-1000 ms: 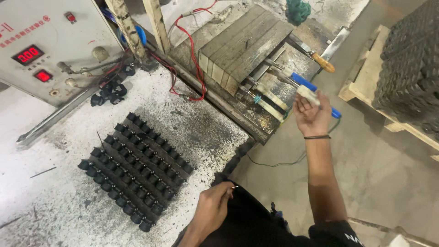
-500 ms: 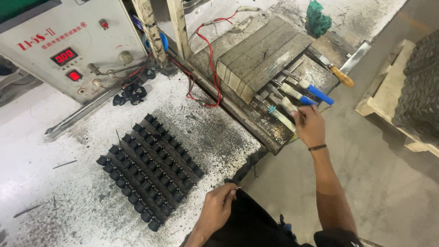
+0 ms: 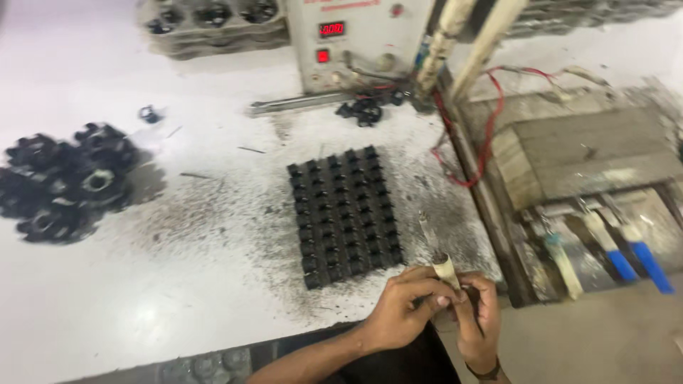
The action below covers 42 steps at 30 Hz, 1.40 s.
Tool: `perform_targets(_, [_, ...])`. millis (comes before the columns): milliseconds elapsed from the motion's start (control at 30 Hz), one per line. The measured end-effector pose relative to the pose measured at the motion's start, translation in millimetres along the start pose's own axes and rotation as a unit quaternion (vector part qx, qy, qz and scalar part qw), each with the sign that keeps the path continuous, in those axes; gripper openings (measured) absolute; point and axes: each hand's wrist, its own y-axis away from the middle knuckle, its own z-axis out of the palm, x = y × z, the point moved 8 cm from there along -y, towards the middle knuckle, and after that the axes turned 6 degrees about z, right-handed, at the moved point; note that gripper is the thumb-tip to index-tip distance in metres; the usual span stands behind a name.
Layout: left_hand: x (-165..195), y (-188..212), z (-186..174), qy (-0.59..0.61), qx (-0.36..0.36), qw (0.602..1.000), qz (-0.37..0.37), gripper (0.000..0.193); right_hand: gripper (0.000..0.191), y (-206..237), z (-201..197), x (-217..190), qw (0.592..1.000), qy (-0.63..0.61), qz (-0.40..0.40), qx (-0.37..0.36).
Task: The person works through a grid of black plastic coil components on a workbench, holding each part steady with one hand while applying a heated soldering iron to it with the other, producing smoke as the iron contacts the parts. They move sequentially across the grid, touching each component in turn.
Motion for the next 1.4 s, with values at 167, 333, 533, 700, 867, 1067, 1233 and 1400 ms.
perform_targets(167, [-13, 12, -67, 0.101, 0.184, 0.977, -0.045, 0.01, 0.035, 37, 69, -41, 0.862, 0.336, -0.38, -0.027])
perform_targets(333, [-10, 36, -79, 0.096, 0.137, 0.986, -0.014, 0.01, 0.081, 23, 104, 1, 0.96, 0.079, -0.207, -0.169])
perform_targets(533, [34, 75, -118, -0.034, 0.169, 0.985, 0.004, 0.019, 0.071, -4, 103, 28, 0.968, -0.102, -0.023, -0.229])
perform_targets(700, [52, 117, -179, -0.44, 0.202, 0.87, 0.086, 0.031, 0.05, 16, 89, 58, 0.916, -0.315, 0.155, -0.194])
perform_targets(867, [-12, 125, -175, -0.434, 0.157, 0.884, -0.074, 0.034, 0.039, 28, 89, 49, 0.978, 0.036, 0.001, -0.205])
perform_targets(1067, [-29, 129, -172, -0.438, 0.133, 0.882, -0.114, 0.031, 0.03, 26, 104, 34, 0.958, 0.126, -0.081, -0.243])
perform_targets(1233, [-40, 130, -171, -0.422, 0.113, 0.887, -0.146, 0.028, 0.031, 25, 109, 39, 0.958, 0.136, -0.062, -0.244])
perform_targets(1400, [-44, 124, -168, -0.414, 0.077, 0.895, -0.149, 0.028, 0.032, 28, 103, 52, 0.964, 0.109, -0.046, -0.237])
